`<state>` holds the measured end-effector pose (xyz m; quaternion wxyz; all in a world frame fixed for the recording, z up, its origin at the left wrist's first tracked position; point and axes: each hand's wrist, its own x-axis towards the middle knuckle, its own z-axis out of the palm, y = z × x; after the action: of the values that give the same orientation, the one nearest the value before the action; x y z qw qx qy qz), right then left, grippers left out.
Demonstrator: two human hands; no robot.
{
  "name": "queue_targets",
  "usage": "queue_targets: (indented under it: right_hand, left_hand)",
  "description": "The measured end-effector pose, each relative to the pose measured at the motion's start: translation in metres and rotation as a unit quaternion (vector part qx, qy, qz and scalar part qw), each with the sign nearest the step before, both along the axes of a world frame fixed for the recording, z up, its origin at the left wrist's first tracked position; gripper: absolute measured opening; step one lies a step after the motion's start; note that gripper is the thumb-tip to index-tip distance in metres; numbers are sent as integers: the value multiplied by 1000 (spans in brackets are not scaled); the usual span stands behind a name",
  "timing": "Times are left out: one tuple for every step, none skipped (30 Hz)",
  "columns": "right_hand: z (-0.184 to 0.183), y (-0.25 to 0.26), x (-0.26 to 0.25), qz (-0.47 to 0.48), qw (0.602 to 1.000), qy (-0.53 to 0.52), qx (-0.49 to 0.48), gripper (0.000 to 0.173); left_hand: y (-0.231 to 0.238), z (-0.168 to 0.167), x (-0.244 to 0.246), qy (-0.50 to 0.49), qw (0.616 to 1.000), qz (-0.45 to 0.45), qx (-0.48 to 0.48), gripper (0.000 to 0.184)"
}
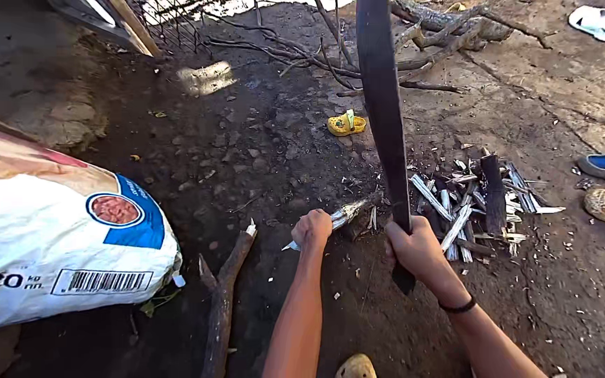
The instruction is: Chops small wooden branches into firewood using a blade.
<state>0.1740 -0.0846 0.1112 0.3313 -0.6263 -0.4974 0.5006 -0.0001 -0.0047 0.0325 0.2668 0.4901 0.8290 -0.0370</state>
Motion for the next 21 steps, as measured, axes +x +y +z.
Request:
queue_targets:
  right_hand:
    - [-11,0,-3,9,999,-31,-9,23]
    - [-26,1,-7,22,995,-81,-44,25]
    - [-43,3,-11,39,985,-133,-100,28]
    - [-61,6,-13,55,971,-169,-158,31]
    - [-78,7,-13,67,959,-185,-204,32]
    - [-89,6,-12,61,957,-175,-224,32]
    - [-93,4,-13,46,961,-145,-231,31]
    - [-91,1,-12,35,965,-108,-235,30]
    - [-87,-3,-12,25,967,-80,-239,30]
    - [-83,-5,-12,19,968,-66,-242,29]
    - [-82,-5,-13,17,968,-62,-243,29]
    - [-85,-5,-14,18,967,-62,-245,29]
    - [-91,-4,-16,23,966,-67,-249,29]
    - [-98,-3,-17,31,963,-75,-257,29]
    - [-104,-2,-18,37,960,-86,-264,29]
    - [-109,-1,-19,42,958,-96,-266,29]
    - [-111,0,-19,46,958,-104,-264,29]
    - [-112,1,-20,49,958,-107,-263,29]
    - [-112,2,-21,51,958,-104,-262,29]
    - [-112,3,-22,50,959,-95,-263,29]
    - [-112,5,-21,49,959,-88,-265,29]
  left_hand:
    - [1,2,3,0,1000,-2,3,56]
    - [1,5,5,-5,1000,-4,3,58]
    - [2,7,7,-13,1000,-2,3,61]
    - [3,7,7,-19,1000,0,5,64]
    - [5,5,6,-20,1000,-2,-2,66]
    - [7,2,3,-15,1000,-9,-14,66]
    - [8,1,0,-4,1000,-13,-22,65]
    - [9,0,-4,7,1000,-18,-23,64]
    - [8,-1,-6,15,999,-21,-22,63]
    - [7,-2,-6,20,999,-24,-19,63]
    - [8,-2,-6,25,999,-29,-8,63]
    - [9,-2,-6,30,999,-38,7,64]
    - [9,-2,-7,32,998,-51,24,65]
    - [9,-2,-7,28,997,-64,33,66]
    - [8,-3,-8,21,996,-77,32,68]
    - [6,-5,-9,13,996,-89,22,69]
    - [4,-9,-10,14,995,-99,16,69]
    - [1,-13,-10,19,994,-107,15,69]
    - [-1,-15,-11,22,994,-108,15,70]
    - [-3,-17,-10,22,994,-104,16,71]
    - [-3,-19,-9,22,995,-101,18,72]
